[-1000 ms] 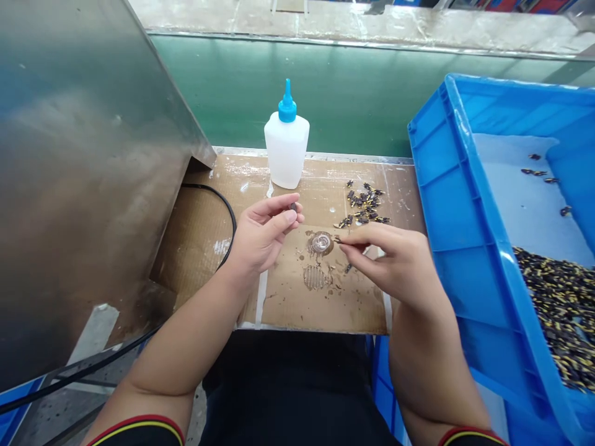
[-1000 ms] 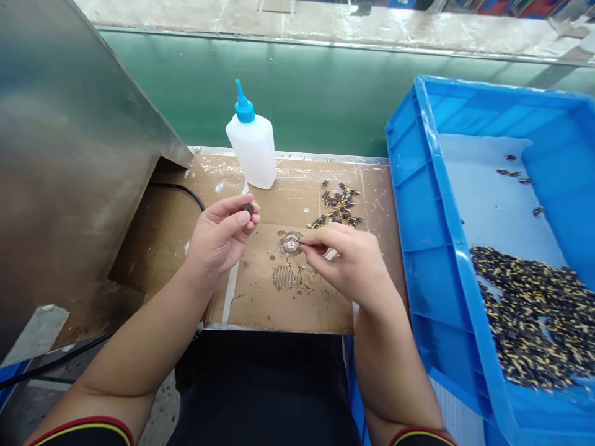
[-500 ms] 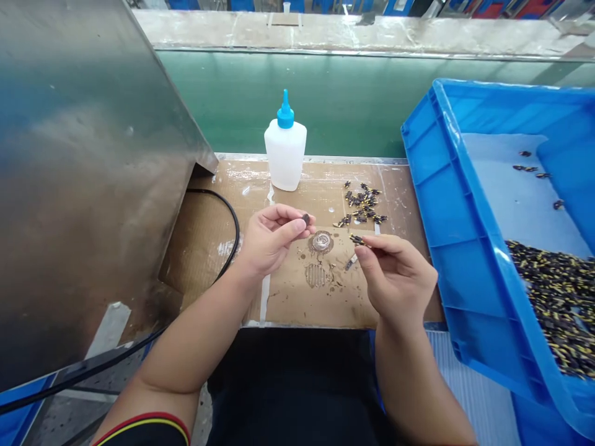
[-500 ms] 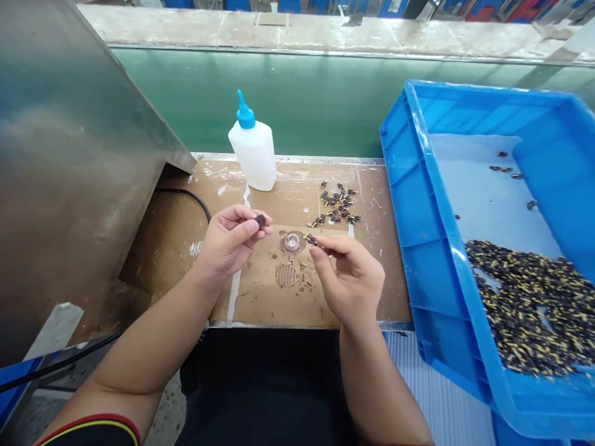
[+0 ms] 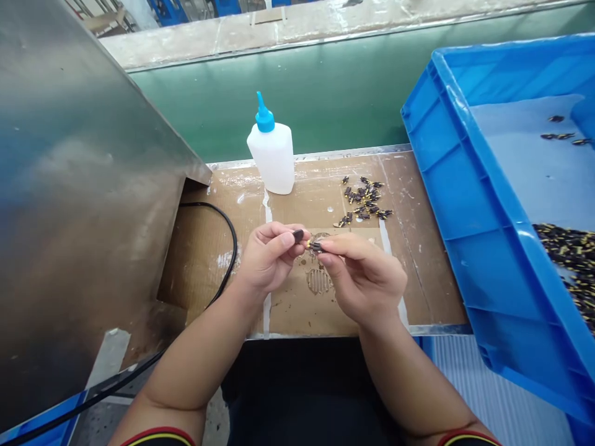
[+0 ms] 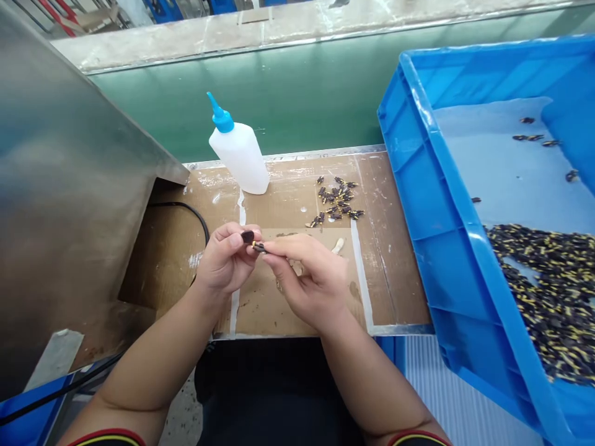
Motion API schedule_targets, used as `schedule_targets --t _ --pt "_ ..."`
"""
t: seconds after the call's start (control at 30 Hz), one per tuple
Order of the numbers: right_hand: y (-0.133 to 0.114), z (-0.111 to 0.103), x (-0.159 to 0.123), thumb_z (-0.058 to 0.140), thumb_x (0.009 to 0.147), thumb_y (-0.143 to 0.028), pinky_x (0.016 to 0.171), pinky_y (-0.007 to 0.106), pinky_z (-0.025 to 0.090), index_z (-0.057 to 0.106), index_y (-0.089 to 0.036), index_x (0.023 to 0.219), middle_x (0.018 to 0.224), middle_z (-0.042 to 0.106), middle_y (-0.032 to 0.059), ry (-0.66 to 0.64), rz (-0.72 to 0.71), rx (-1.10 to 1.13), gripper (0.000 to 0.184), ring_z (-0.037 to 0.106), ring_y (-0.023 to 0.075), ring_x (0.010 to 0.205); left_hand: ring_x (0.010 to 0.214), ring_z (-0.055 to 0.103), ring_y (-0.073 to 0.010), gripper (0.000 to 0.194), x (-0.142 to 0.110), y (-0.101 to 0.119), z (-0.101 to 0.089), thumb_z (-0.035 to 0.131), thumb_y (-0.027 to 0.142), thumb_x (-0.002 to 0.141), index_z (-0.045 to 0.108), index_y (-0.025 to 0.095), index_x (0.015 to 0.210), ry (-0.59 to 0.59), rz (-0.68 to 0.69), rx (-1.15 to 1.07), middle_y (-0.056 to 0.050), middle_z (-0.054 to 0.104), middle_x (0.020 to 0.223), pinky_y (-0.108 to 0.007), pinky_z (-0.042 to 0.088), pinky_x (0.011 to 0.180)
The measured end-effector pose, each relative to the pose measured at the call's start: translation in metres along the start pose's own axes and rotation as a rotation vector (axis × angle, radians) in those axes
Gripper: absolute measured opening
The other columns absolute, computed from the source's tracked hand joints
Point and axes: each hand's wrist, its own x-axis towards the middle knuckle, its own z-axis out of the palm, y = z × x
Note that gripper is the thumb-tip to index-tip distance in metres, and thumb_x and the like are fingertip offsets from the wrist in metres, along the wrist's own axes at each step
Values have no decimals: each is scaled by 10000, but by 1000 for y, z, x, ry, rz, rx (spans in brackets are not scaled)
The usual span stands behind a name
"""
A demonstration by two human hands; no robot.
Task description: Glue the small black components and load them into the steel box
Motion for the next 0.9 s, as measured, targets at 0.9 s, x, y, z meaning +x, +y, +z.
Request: schedule_targets --t 0.9 --pt "1 -8 -5 811 993 -141 824 423 744 827 -374 1216 1085 849 -7 10 32 -111 322 834 248 937 686 729 -140 180 -2 3 1 971 334 785 848 224 714 -147 90 191 -62 791 782 -289 656 721"
